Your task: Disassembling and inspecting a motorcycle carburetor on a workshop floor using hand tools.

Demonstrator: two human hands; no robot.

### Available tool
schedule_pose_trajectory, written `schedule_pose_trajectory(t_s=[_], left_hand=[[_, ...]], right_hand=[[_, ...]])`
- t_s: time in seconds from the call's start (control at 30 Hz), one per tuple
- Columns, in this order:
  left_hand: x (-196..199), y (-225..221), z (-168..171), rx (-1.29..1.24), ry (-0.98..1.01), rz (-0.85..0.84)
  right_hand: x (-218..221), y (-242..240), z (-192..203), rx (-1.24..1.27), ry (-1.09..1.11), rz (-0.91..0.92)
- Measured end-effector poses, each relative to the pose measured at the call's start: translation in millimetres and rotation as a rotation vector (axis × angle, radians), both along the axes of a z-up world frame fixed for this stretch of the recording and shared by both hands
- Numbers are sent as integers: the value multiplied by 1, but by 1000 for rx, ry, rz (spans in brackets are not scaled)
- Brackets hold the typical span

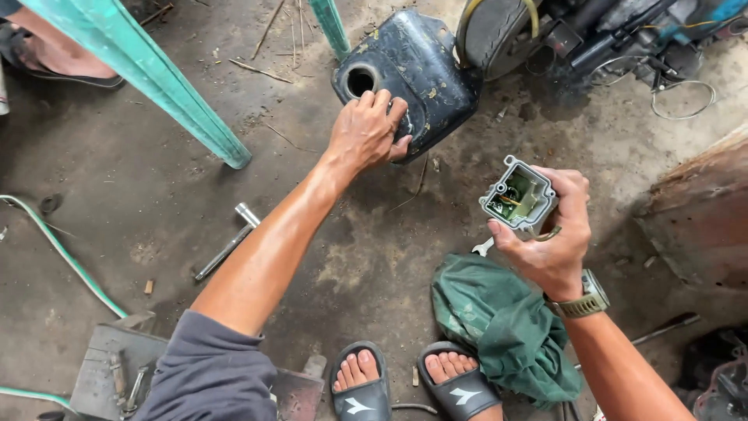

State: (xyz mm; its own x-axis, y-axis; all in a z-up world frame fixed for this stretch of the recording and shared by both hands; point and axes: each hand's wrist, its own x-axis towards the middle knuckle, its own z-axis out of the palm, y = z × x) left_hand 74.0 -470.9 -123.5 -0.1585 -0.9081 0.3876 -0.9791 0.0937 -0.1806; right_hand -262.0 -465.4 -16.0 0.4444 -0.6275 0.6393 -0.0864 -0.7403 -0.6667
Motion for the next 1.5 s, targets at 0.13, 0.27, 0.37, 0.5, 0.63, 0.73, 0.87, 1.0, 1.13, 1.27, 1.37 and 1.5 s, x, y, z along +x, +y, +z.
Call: schedule_pose_trajectory(t_s=[0.13, 0.27, 0.37, 0.5, 0.63, 0.73, 0.87, 1.0, 1.13, 1.27, 1.37, 1.5], left_hand=[[1, -3, -8, -107, 55, -13], [-1, -2, -9, -222, 126, -31], [-7, -3, -4, -254, 143, -10], [-10, -4, -1, -264, 134, 12], [-16, 0, -7, -276, 164, 77], [-29, 3, 0, -210, 282, 206], [-56, 1, 20, 76, 593, 576], [-52, 6, 30, 204, 630, 651], [-26, 27, 45, 363, 481, 308], [-19, 22, 36, 356, 412, 244], [-20, 25, 33, 304, 466, 249], [-36, 38, 70, 256, 599, 304]], right_hand=[[8, -4, -9, 13, 29, -29], [19, -4, -7, 13, 27, -27], [24, -3, -7, 11, 28, -29], [28, -6, -12, 24, 2, -22], [30, -9, -16, 25, -11, -26], [33, -10, -17, 26, -22, -37], [34, -11, -17, 38, -20, -48], [31, -16, -20, 27, -2, -51], [28, -17, -24, 39, 0, -62], [29, -17, -24, 58, -2, -70], [31, -16, -25, 50, -2, -74], [32, -15, -23, 49, -2, -77]])
